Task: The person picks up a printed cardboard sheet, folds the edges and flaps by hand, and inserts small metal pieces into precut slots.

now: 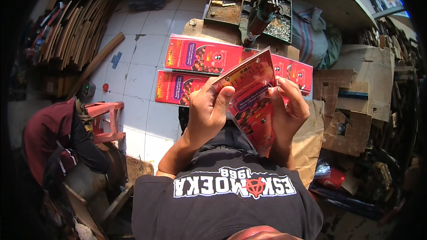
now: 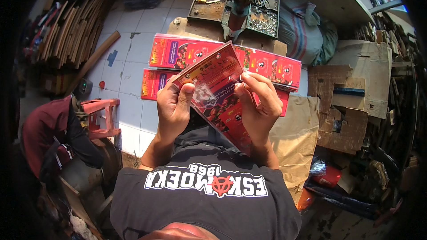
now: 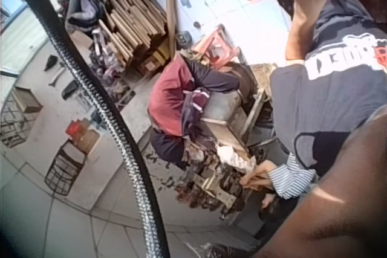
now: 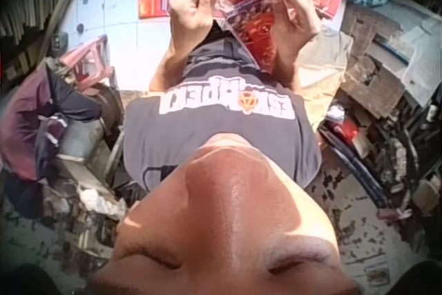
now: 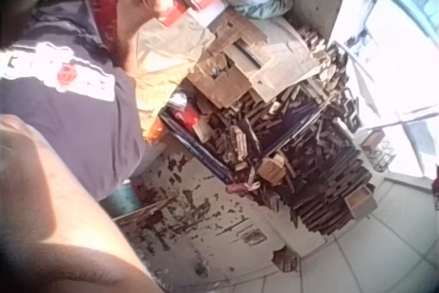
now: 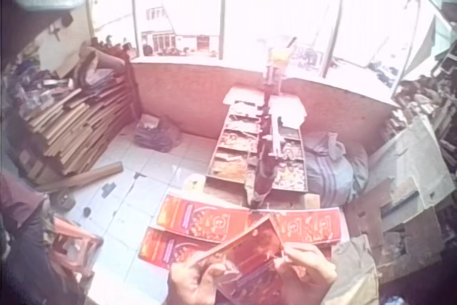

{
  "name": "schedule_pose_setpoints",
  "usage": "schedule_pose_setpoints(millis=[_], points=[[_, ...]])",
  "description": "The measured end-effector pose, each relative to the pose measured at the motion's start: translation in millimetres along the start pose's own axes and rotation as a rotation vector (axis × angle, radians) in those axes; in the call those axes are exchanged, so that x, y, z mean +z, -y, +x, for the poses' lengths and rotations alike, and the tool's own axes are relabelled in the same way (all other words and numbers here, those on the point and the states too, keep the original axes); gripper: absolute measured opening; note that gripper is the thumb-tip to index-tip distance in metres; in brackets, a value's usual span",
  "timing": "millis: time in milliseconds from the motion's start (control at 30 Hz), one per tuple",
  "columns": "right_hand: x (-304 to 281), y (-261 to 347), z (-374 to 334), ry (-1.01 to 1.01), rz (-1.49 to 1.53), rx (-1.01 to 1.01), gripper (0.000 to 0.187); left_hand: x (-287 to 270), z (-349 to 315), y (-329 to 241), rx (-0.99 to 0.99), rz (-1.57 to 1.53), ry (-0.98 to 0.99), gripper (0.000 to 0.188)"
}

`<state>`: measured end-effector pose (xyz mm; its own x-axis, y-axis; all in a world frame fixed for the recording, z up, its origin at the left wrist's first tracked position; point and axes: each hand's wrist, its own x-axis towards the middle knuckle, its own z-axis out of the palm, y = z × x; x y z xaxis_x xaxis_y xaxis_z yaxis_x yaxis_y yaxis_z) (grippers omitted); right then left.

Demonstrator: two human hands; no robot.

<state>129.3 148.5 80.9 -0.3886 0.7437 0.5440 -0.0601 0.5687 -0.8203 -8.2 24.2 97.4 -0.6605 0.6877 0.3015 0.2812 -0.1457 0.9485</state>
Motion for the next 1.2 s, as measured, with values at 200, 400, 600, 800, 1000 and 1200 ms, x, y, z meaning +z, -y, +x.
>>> schedule_pose_setpoints(millis=[200,400,600,800,1000,1200], points=[[21,34,22,0.05,-0.146,-0.381,0.025,-4,0,-8,0.052,0.039,0.031,0.026],[36,42,20,0.098,-0.08,-0.387,0.027,-9,-3,-18,-0.041,-0.113,0.096,0.034],[37,42,18,0.099,-0.132,-0.427,0.034,-11,-2,-22,-0.039,-0.114,0.111,0.038],[35,42,18,0.094,-0.121,-0.424,0.033,-10,0,-23,0.01,-0.137,0.128,0.037],[35,44,18,0.092,-0.167,-0.455,0.032,-11,0,-23,0.036,-0.105,0.144,0.035],[34,45,17,0.108,-0.196,-0.538,0.033,-10,-4,-18,0.053,-0.034,0.129,0.033]])
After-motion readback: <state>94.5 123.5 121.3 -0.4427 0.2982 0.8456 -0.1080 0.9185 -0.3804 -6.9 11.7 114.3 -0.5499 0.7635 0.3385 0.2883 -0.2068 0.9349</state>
